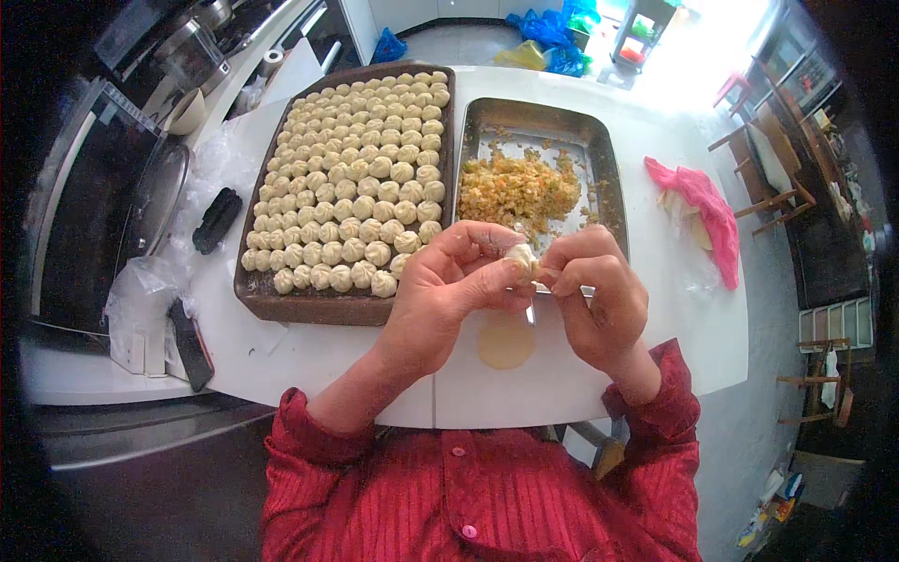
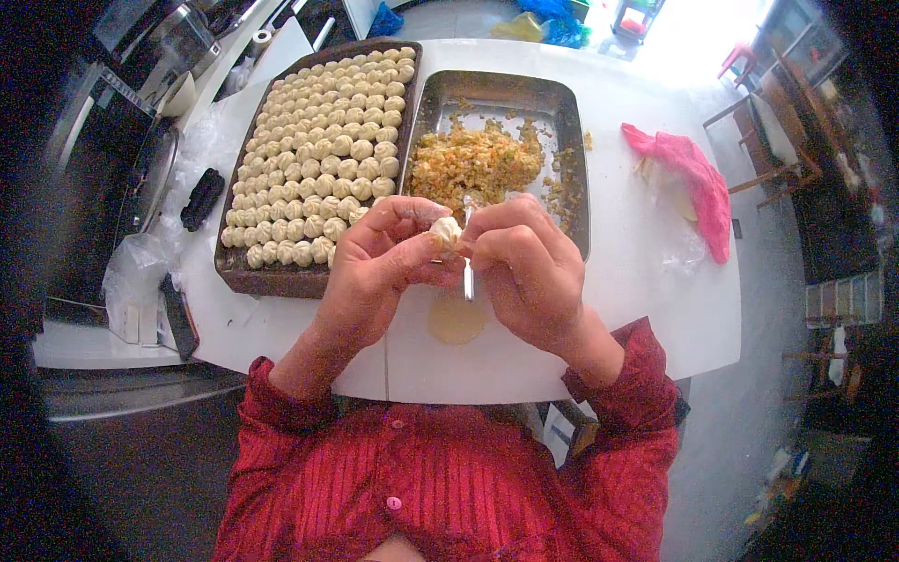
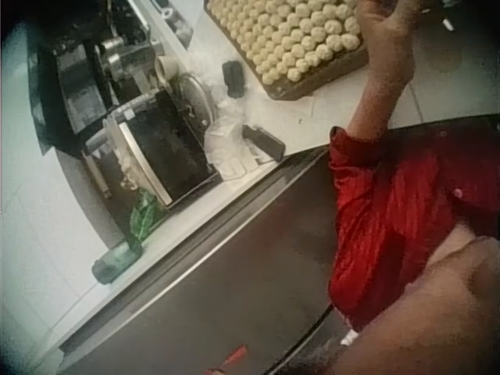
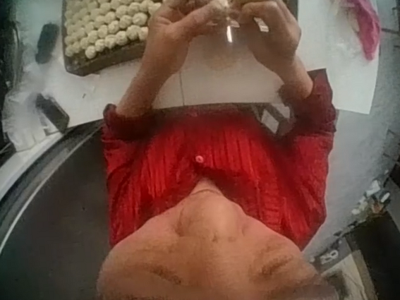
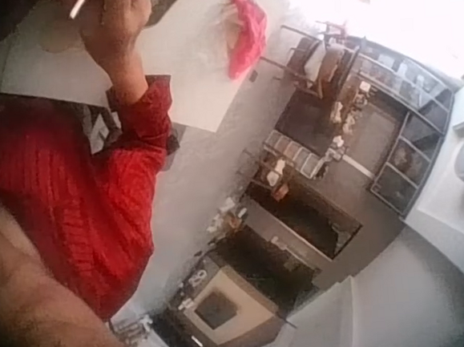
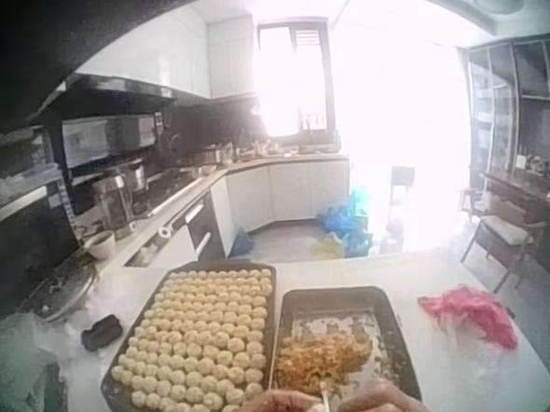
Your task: Preparing and folding dough with filling to make buns.
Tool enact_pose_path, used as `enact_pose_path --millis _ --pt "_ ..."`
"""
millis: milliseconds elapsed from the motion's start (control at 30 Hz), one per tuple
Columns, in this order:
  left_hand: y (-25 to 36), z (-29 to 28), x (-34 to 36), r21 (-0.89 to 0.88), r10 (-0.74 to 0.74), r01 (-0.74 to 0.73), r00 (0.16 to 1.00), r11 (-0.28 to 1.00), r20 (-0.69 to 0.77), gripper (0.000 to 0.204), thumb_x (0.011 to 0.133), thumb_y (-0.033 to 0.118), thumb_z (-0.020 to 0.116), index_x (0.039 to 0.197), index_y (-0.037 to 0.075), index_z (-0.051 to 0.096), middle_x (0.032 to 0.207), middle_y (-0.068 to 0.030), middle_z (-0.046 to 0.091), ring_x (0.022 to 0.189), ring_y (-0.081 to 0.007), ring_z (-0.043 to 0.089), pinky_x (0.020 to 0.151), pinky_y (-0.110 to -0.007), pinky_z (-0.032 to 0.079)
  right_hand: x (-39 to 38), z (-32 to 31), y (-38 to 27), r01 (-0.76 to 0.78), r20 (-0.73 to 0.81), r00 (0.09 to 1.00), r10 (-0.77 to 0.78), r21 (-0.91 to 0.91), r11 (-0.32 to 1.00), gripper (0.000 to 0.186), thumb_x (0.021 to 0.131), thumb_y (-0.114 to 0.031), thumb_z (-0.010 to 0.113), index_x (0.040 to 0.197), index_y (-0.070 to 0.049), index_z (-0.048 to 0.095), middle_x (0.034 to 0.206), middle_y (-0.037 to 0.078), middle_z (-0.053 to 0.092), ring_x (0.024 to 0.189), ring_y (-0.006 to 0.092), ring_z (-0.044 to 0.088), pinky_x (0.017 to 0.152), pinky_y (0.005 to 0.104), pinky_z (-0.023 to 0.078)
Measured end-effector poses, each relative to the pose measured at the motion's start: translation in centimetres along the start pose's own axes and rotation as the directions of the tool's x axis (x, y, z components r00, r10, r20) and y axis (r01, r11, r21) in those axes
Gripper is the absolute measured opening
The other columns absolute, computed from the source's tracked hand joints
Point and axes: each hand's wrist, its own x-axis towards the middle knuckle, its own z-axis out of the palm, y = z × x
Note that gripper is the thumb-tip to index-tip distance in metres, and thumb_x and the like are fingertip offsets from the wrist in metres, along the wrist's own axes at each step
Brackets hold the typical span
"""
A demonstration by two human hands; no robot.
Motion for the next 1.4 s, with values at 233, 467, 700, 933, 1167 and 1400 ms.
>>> enact_pose_path --millis 233,467,700,933,1167,1400 --pt "0.2 -0.5 0.1 0.008 -0.062 0.062 0.998 0.998 0.0 0.02 0.095 0.012 0.065 0.113 0.002 0.06 0.1 -0.007 0.067 0.087 -0.0125 0.066 0.075 -0.028 0.058 0.2 -0.2 -0.1 0.053 0.041 0.998 -0.051 -0.057 0.997 0.02 0.085 0.013 0.059 0.093 -0.004 0.052 0.093 0.015 0.06 0.076 0.0226 0.057 0.066 0.0317 0.048" --pt "0.3 -0.3 0.2 -0.013 -0.055 0.055 0.998 0.998 -0.017 0.02 0.095 0.012 0.065 0.111 0.001 0.062 0.098 -0.0067 0.068 0.085 -0.0119 0.066 0.074 -0.027 0.058 0.2 -0.2 -0.4 -0.028 0.074 0.997 0.028 -0.007 1.0 0.018 0.086 0.01 0.061 0.096 -0.003 0.052 0.094 0.015 0.06 0.079 0.023 0.057 0.069 0.0316 0.048" --pt "0.4 -1.0 0.2 0.082 -0.121 0.117 0.992 0.99 0.038 0.02 0.096 0.015 0.063 0.109 0.0 0.066 0.091 -0.0069 0.069 0.074 -0.012 0.066 0.065 -0.026 0.055 0.7 -0.6 -0.3 0.048 0.144 0.989 -0.04 -0.053 0.997 0.024 0.082 0.01 0.064 0.097 -0.005 0.052 0.094 0.014 0.059 0.079 0.0251 0.056 0.069 0.0339 0.046" --pt "0.5 -0.8 0.1 0.178 -0.128 0.116 0.99 0.977 0.052 0.023 0.097 0.022 0.064 0.095 -0.001 0.07 0.077 -0.0025 0.067 0.063 -0.0067 0.06 0.057 -0.022 0.049 1.1 -1.2 -0.4 0.043 0.144 0.989 -0.034 -0.059 0.997 0.026 0.082 0.002 0.07 0.103 -0.005 0.055 0.099 0.014 0.059 0.083 0.0257 0.056 0.072 0.035 0.046" --pt "0.9 -0.5 -0.2 0.451 -0.106 0.054 0.99 0.891 0.09 0.028 0.099 0.025 0.062 0.086 0.002 0.071 0.067 0.002 0.059 0.057 -0.0039 0.054 0.051 -0.021 0.043 1.3 -1.4 -0.6 -0.193 0.261 0.951 0.167 0.077 0.978 0.04 0.075 -0.003 0.077 0.11 -0.005 0.059 0.109 0.013 0.058 0.102 0.0309 0.057 0.088 0.0399 0.047" --pt "1.5 -0.2 -0.6 0.453 -0.265 0.171 0.952 0.875 0.152 0.026 0.098 0.023 0.063 0.085 0.003 0.072 0.067 0.0026 0.057 0.057 -0.0027 0.052 0.05 -0.02 0.04 1.7 -2.2 -0.6 -0.394 0.487 0.834 0.261 0.194 0.898 0.049 0.074 -0.012 0.081 0.116 -0.004 0.058 0.115 0.012 0.054 0.114 0.0296 0.052 0.1 0.0396 0.041"
